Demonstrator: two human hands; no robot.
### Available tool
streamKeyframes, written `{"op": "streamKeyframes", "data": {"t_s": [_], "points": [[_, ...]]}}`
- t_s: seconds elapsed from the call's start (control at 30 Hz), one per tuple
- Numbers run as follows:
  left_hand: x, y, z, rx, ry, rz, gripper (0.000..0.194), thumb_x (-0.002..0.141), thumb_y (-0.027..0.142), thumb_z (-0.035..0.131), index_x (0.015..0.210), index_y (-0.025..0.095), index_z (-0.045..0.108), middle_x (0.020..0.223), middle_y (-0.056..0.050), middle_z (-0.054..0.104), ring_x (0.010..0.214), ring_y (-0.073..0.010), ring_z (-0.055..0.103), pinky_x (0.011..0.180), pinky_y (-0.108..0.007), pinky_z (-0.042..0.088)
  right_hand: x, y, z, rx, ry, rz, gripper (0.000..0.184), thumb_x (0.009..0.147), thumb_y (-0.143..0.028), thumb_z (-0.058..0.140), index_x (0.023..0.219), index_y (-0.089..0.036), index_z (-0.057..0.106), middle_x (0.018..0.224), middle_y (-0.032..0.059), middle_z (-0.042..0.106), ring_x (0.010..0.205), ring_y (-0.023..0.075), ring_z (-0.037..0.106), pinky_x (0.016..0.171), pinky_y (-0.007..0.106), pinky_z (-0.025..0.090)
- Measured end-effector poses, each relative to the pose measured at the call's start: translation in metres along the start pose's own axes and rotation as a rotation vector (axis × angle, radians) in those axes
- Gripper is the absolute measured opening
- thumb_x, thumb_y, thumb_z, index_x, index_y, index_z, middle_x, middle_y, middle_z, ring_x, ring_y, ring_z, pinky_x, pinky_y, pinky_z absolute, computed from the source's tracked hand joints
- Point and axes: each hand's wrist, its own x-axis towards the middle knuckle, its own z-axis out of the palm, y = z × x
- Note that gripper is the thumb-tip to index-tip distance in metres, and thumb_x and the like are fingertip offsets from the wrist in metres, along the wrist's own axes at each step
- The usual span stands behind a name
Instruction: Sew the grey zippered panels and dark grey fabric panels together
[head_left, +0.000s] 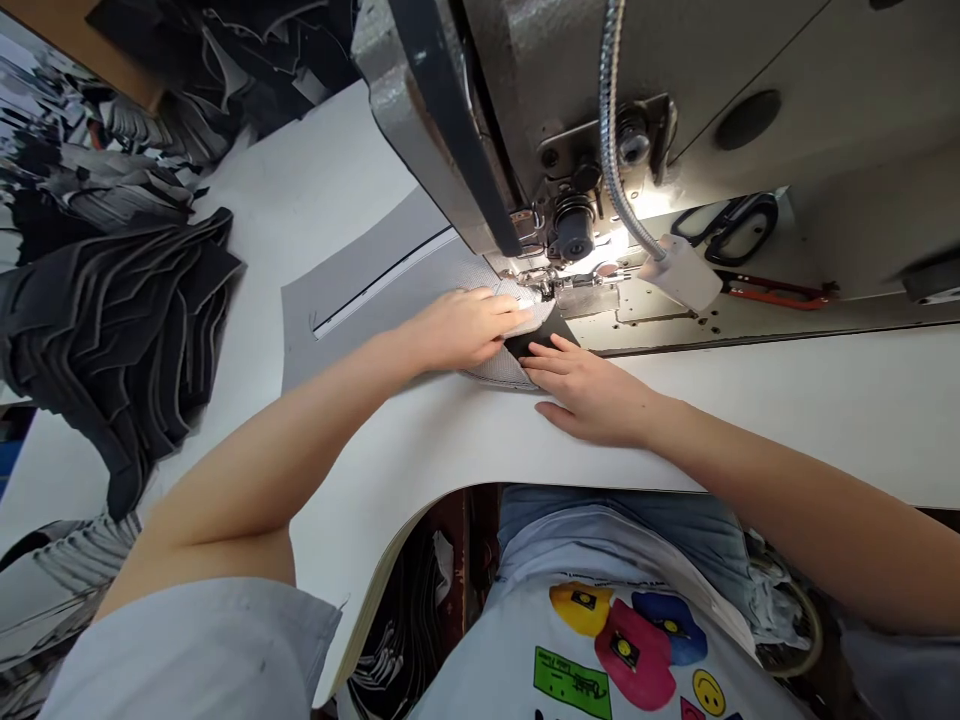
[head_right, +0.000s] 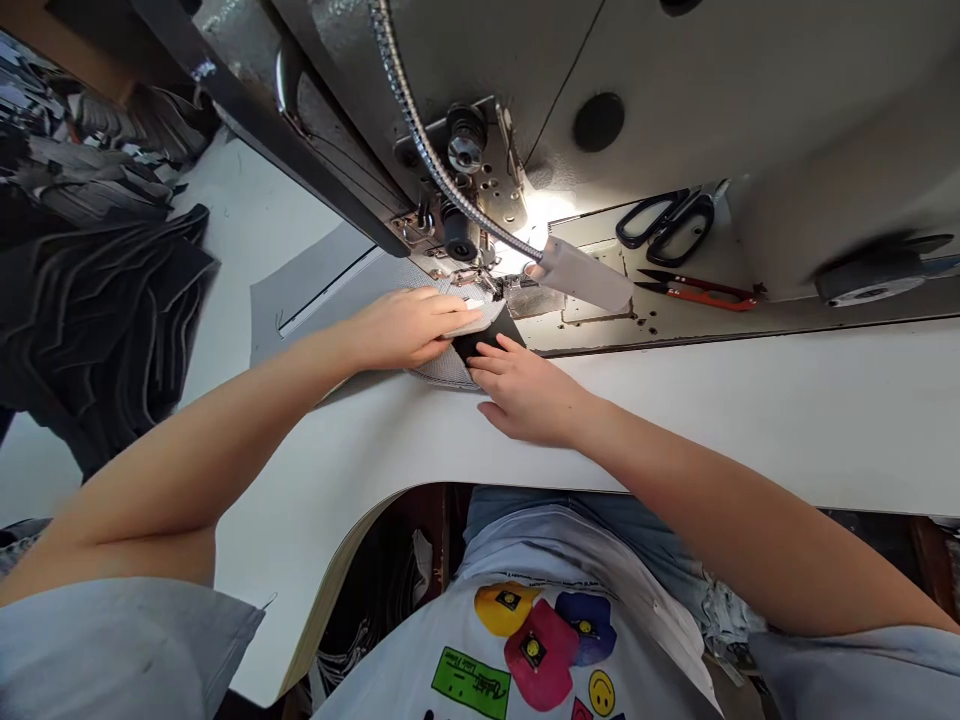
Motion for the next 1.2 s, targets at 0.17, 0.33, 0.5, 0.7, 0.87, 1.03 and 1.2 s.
{"op": "streamKeyframes", "data": {"t_s": [0.17,0.33,0.5,0.7,0.87,1.03,1.2], "points": [[0.015,0.001,-0.004,-0.075,-0.057,-0.041,0.051,0.098,0.031,0.034,0.146,0.024,0.048,0.120,-0.010,0.066,0.103,-0.0255,0.065,0.084,-0.032,0.048,0.012,-0.016,0.023,-0.226,-0.021,-0.015,0.046,0.097,-0.027,0.050,0.132,0.001,0.061,0.142,0.0218,0.057,0.136,0.0338,0.052,0.114,0.051,0.042],[0.016,0.014,-0.011,-0.098,-0.085,-0.123,0.053,0.099,0.030,0.034,0.151,0.029,0.042,0.135,-0.005,0.063,0.114,-0.0245,0.063,0.088,-0.030,0.049,0.030,-0.029,0.037,-0.340,-0.008,0.045,0.045,0.097,-0.011,0.039,0.132,0.007,0.059,0.141,0.0272,0.056,0.132,0.0339,0.056,0.110,0.048,0.046],[0.014,-0.002,0.000,-0.026,-0.001,-0.070,0.056,0.095,0.024,0.040,0.149,0.033,0.045,0.125,-0.002,0.068,0.104,-0.0211,0.066,0.080,-0.027,0.049,0.022,-0.022,0.024,-0.291,-0.040,0.016,0.042,0.093,-0.005,0.041,0.129,0.005,0.062,0.138,0.0238,0.060,0.129,0.0309,0.058,0.110,0.044,0.047],[0.015,-0.018,0.004,0.110,-0.001,0.038,0.064,0.089,0.017,0.045,0.150,0.034,0.044,0.110,-0.004,0.071,0.094,-0.0220,0.067,0.068,-0.028,0.045,0.022,-0.016,0.015,-0.230,-0.101,0.003,0.041,0.088,-0.002,0.047,0.126,0.001,0.065,0.136,0.0217,0.062,0.129,0.0284,0.059,0.111,0.041,0.046],[0.019,0.002,-0.013,0.012,-0.069,-0.028,0.058,0.090,0.014,0.039,0.145,0.031,0.051,0.114,-0.003,0.071,0.092,-0.0206,0.067,0.070,-0.027,0.045,0.021,-0.014,0.010,-0.251,-0.141,-0.043,0.043,0.090,-0.005,0.044,0.128,0.003,0.064,0.136,0.0221,0.062,0.128,0.0301,0.059,0.110,0.042,0.046],[0.027,0.024,-0.017,-0.004,-0.105,-0.101,0.054,0.087,0.010,0.042,0.138,0.022,0.055,0.108,-0.007,0.072,0.091,-0.0230,0.067,0.076,-0.031,0.048,0.018,-0.013,0.015,-0.252,-0.135,-0.028,0.044,0.093,-0.009,0.042,0.131,0.004,0.061,0.141,0.0242,0.057,0.133,0.0323,0.055,0.113,0.046,0.042],[0.020,0.030,-0.003,-0.059,0.020,-0.178,0.049,0.090,0.014,0.042,0.137,0.020,0.054,0.104,-0.009,0.069,0.088,-0.0231,0.066,0.070,-0.030,0.048,0.015,-0.013,0.022,-0.222,-0.118,0.045,0.051,0.098,-0.019,0.041,0.140,0.008,0.051,0.149,0.0273,0.048,0.142,0.0359,0.043,0.120,0.051,0.033]]}}
